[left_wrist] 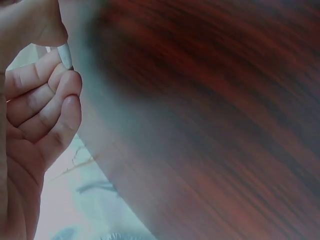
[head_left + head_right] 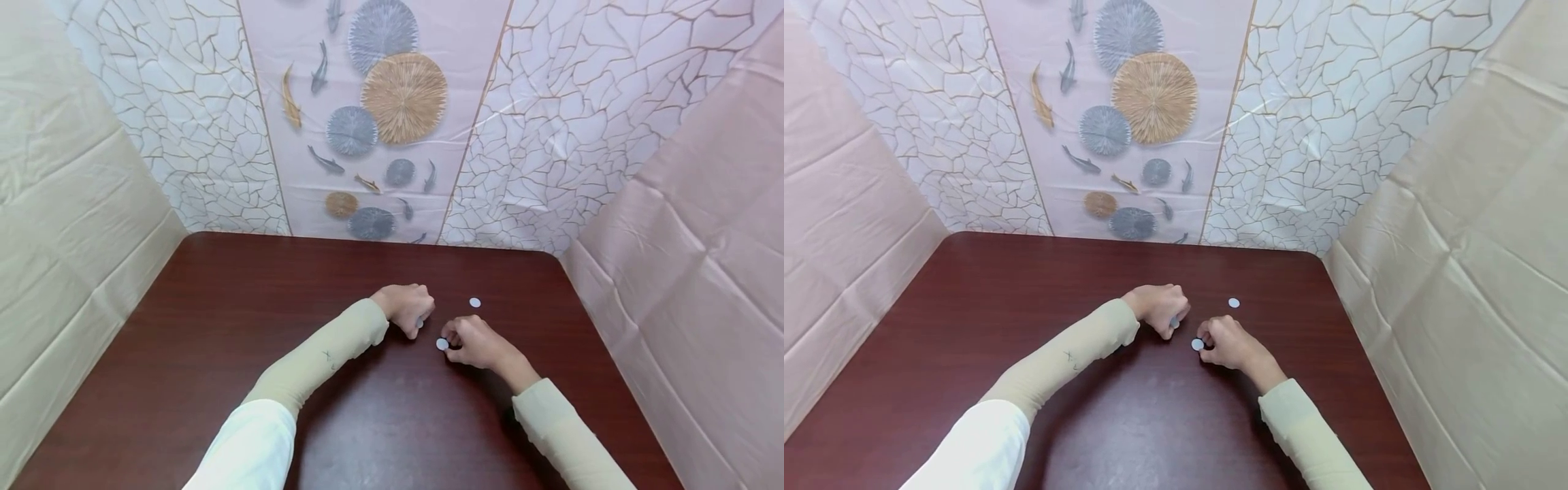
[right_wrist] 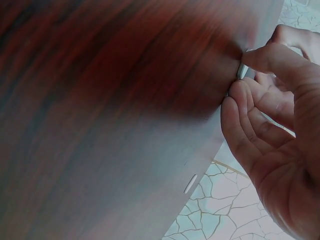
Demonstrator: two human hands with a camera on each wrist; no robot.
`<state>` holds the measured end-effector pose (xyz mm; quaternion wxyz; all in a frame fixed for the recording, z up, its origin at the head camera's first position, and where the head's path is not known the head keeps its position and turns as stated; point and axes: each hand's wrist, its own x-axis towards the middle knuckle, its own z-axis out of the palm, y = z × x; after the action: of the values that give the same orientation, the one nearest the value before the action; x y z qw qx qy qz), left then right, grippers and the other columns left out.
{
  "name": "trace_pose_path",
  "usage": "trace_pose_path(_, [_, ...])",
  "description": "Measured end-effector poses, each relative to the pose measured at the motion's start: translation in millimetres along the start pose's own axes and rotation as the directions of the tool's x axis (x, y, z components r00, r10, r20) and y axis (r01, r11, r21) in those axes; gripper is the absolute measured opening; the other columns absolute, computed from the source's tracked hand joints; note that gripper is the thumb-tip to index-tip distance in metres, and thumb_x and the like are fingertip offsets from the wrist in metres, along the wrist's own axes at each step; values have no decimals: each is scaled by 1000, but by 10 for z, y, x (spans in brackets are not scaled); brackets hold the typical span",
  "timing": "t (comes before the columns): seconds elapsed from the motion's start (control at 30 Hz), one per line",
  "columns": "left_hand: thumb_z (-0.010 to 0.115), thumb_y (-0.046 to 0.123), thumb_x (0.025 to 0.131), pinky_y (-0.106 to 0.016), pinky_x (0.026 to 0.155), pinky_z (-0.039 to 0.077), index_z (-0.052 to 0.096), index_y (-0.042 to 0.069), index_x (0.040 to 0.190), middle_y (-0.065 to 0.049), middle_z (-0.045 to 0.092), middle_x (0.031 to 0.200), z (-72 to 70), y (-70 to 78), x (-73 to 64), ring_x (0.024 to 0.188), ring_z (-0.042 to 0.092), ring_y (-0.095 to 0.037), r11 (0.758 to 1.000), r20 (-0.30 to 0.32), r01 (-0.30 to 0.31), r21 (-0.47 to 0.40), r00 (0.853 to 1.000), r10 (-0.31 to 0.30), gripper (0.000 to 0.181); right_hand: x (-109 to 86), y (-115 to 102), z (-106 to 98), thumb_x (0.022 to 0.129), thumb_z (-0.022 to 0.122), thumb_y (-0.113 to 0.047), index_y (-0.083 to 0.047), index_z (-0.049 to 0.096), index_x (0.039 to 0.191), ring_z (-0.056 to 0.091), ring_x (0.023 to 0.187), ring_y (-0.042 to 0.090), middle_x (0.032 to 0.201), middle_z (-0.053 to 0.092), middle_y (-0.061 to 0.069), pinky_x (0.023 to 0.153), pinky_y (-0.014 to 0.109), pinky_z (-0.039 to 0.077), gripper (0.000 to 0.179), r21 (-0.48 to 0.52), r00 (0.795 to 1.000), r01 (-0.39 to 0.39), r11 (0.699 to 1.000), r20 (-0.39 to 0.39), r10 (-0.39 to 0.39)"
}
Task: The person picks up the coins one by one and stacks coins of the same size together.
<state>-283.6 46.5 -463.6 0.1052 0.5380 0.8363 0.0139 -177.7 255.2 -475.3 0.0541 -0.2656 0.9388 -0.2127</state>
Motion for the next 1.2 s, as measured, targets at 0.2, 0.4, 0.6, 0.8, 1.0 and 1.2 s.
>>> trace_pose_path(0.2, [80,23,76,-19,60,47,63,19,81,7,68,79,-139,-95,-236,68,63,-8,997,-15,54,-59,998,-54,18,13,2,-5,83,83,-7,-3,74,100,70,81,7,92,74,3,73,22,59,20,8,1000,-19,1000,12,19])
trace_pose_path(0.4, [78,22,76,-21,62,48,63,20,80,8,66,80,-258,-165,-483,68,61,-9,991,-28,88,-100,995,-92,16,34,16,0,82,83,-6,-3,74,100,71,81,9,91,74,3,74,24,60,20,19,1000,-26,999,16,26])
trace_pose_path(0.6, [76,18,75,-21,59,44,60,19,78,8,64,77,-290,-167,-709,64,57,-8,985,-33,116,-130,992,-121,17,55,16,0,83,83,-7,-2,74,101,72,82,10,93,75,4,75,25,60,21,28,999,-27,999,28,27])
trace_pose_path(0.8, [76,16,74,-21,59,42,59,18,77,7,61,76,-248,-85,-816,64,54,-8,982,-32,124,-143,991,-129,17,47,18,-8,83,83,-6,-2,74,100,72,82,11,92,74,5,74,25,60,20,25,999,-24,999,28,23])
trace_pose_path(1.0, [77,15,76,-20,60,43,59,18,79,7,61,77,-148,22,-868,64,55,-8,979,-36,139,-151,989,-146,18,66,20,8,83,83,-7,-3,74,99,71,81,10,90,74,3,74,25,60,19,17,999,-21,1000,31,21])
trace_pose_path(1.2, [79,16,76,-19,63,45,61,19,81,9,62,80,24,129,-870,68,57,-9,975,-45,162,-153,984,-171,19,65,21,15,83,82,-6,-3,73,100,71,82,10,91,73,3,74,27,60,20,18,999,-33,999,31,32])
